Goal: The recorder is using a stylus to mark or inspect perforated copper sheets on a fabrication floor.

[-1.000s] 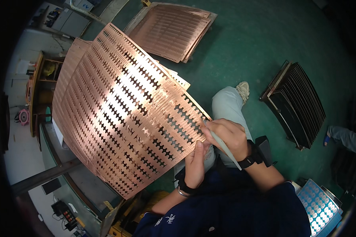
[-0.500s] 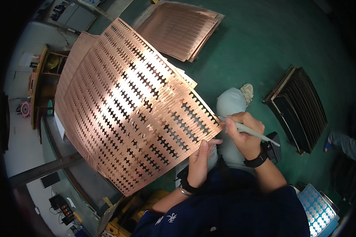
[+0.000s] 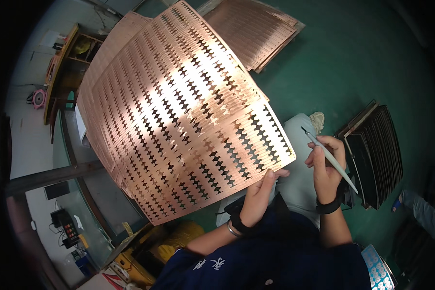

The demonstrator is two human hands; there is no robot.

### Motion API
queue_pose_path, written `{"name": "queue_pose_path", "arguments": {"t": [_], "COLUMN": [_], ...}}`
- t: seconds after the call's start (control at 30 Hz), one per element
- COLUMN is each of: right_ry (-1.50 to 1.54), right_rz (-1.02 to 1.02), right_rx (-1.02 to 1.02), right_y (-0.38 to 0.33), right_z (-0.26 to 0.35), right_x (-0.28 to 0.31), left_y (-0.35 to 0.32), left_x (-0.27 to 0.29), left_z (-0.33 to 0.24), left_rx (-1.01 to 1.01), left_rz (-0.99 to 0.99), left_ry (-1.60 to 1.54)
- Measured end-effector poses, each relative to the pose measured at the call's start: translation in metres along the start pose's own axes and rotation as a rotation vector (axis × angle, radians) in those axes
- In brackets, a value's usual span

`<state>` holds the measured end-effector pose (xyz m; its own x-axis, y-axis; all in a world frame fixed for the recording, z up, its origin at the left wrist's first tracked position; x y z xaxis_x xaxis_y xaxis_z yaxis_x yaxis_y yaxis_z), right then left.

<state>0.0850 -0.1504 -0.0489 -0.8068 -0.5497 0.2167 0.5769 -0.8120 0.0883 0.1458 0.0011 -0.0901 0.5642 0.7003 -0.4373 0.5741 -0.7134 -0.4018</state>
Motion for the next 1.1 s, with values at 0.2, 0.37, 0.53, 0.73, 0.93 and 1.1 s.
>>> {"name": "queue_pose_path", "arguments": {"t": [0.2, 0.37, 0.53, 0.73, 0.93, 1.1], "right_ry": [-0.033, -0.118, -0.121, -0.158, -0.085, 0.158], "right_rz": [0.022, 0.066, 0.108, 0.092, 0.330, 0.561], "right_rx": [0.019, 0.064, 0.020, 0.092, 0.209, 0.054], "right_y": [-0.001, 0.001, -0.002, -0.006, -0.008, -0.020], "right_z": [0.003, 0.006, 0.004, 0.015, 0.030, 0.047], "right_x": [-0.005, -0.010, -0.021, -0.026, -0.034, -0.080], "left_y": [0.000, -0.002, -0.007, -0.014, -0.034, -0.038], "left_x": [-0.001, 0.000, 0.001, 0.005, 0.019, 0.026], "left_z": [0.003, 0.003, 0.002, 0.003, -0.006, -0.004], "left_rx": [-0.055, 0.039, 0.027, 0.074, 0.134, 0.100], "left_rz": [0.014, 0.047, 0.075, 0.092, 0.050, 0.022], "left_ry": [-0.171, -0.084, -0.167, -0.234, -0.323, -0.385]}}
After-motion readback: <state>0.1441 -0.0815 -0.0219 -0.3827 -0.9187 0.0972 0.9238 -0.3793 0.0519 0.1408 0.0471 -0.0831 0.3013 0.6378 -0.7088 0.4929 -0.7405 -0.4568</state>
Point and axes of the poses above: each hand's wrist, its own y-axis towards the middle knuckle, its own x-axis out of the back of the hand, z = x × y, the point moved 4 cm from there along y, towards the middle knuckle, and after that the axes turned 9 degrees about -y, right-handed, at the moved point
